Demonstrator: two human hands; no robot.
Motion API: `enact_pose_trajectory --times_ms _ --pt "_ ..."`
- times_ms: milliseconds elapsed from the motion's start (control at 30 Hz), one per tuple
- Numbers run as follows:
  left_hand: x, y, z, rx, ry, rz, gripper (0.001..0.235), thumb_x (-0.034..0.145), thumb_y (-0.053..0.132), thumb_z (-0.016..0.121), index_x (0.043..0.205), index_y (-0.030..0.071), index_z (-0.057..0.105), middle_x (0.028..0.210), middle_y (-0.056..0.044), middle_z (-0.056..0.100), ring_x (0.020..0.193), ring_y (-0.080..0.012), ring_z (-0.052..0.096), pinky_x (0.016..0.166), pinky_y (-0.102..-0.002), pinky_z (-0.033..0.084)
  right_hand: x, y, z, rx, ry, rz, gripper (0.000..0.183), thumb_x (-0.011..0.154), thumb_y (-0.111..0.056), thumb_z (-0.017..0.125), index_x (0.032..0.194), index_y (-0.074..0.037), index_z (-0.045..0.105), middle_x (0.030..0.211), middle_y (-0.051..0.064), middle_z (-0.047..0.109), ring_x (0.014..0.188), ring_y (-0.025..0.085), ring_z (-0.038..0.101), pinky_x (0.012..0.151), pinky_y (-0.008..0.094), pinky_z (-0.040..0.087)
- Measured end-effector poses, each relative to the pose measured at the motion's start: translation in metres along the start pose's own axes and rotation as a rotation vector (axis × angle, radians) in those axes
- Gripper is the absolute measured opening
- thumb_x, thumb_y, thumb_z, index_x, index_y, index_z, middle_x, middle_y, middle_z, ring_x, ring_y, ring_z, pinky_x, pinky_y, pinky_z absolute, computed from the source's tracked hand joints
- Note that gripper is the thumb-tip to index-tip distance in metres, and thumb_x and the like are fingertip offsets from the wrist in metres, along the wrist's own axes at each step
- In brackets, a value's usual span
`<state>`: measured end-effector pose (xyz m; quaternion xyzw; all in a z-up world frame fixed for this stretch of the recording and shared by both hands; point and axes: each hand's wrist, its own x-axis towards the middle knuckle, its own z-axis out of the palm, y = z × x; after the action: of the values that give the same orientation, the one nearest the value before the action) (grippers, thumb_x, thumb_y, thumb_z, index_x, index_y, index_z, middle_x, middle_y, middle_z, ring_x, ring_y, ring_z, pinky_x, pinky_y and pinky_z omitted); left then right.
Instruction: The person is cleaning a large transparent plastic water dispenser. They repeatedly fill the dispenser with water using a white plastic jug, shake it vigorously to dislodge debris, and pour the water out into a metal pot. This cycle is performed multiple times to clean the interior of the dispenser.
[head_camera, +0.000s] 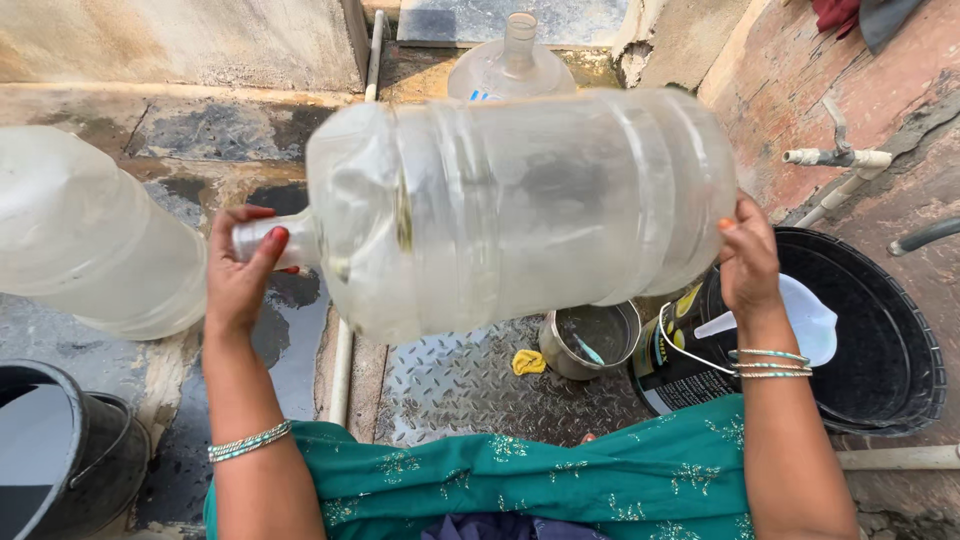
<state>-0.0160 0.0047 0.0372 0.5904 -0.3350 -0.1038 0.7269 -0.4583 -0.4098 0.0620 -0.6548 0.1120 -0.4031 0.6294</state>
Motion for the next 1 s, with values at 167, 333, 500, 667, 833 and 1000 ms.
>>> enact_pose_trajectory --times_ms 167,333,500,667,833,1000 --pt "-0.007 -0.018 -0.002 -0.322 0.102 0.313 0.026 0.1 0.015 0.075 0.117 0.006 0.057 0.113 -0.004 0.064 0.104 -0.0105 0.063 0.096 -0.027 0.054 -0.007 -0.029 0.017 0.355 0.067 -0.187 0.072 0.1 -0.049 0.062 0.151 -0.001 0.045 0.149 0.013 0.057 0.141 0.024 0.055 0.124 0.039 0.041" --pt "0.004 -0.063 -0.021 -0.359 0.103 0.438 0.022 0.105 0.015 0.08 0.108 0.006 0.059 0.11 -0.003 0.067 0.102 -0.0112 0.061 0.099 -0.028 0.052 -0.008 0.027 0.025 0.198 0.146 -0.043 0.073 0.099 -0.054 0.055 0.152 -0.003 0.045 0.148 0.013 0.056 0.137 0.024 0.055 0.119 0.04 0.042" --pt "0.01 -0.065 -0.01 -0.181 0.2 -0.048 0.045 0.1 0.036 0.089 0.109 0.001 0.062 0.106 -0.005 0.067 0.094 -0.0121 0.062 0.085 -0.025 0.052 0.004 0.057 0.01 0.237 0.252 0.039 0.075 0.099 -0.058 0.049 0.152 -0.005 0.045 0.147 0.013 0.055 0.134 0.025 0.055 0.113 0.041 0.043" --pt "0.005 -0.069 -0.01 0.3 0.055 -0.957 0.072 0.084 0.076 0.057 0.1 0.006 0.063 0.081 -0.009 0.066 0.061 -0.0224 0.065 0.053 -0.035 0.057 -0.01 0.079 -0.001 -0.296 0.151 0.701 0.082 0.088 -0.066 0.052 0.139 -0.002 0.059 0.13 0.015 0.067 0.115 0.024 0.064 0.097 0.038 0.049" --pt "0.005 -0.088 -0.015 0.547 -0.098 -1.134 0.069 0.085 0.07 0.063 0.104 0.004 0.069 0.079 -0.015 0.065 0.055 -0.0229 0.06 0.052 -0.037 0.054 -0.006 0.091 -0.005 -0.662 -0.014 0.853 0.08 0.082 -0.063 0.068 0.11 0.011 0.076 0.098 0.017 0.078 0.091 0.027 0.074 0.084 0.036 0.054" --pt "0.003 -0.056 -0.017 0.219 0.103 -0.534 0.046 0.089 0.043 0.073 0.115 0.009 0.057 0.095 -0.006 0.066 0.068 -0.0176 0.064 0.052 -0.037 0.055 0.005 0.057 0.007 -0.283 0.07 0.333 0.067 0.085 -0.043 0.076 0.129 0.006 0.059 0.111 0.016 0.067 0.101 0.025 0.062 0.092 0.036 0.048"
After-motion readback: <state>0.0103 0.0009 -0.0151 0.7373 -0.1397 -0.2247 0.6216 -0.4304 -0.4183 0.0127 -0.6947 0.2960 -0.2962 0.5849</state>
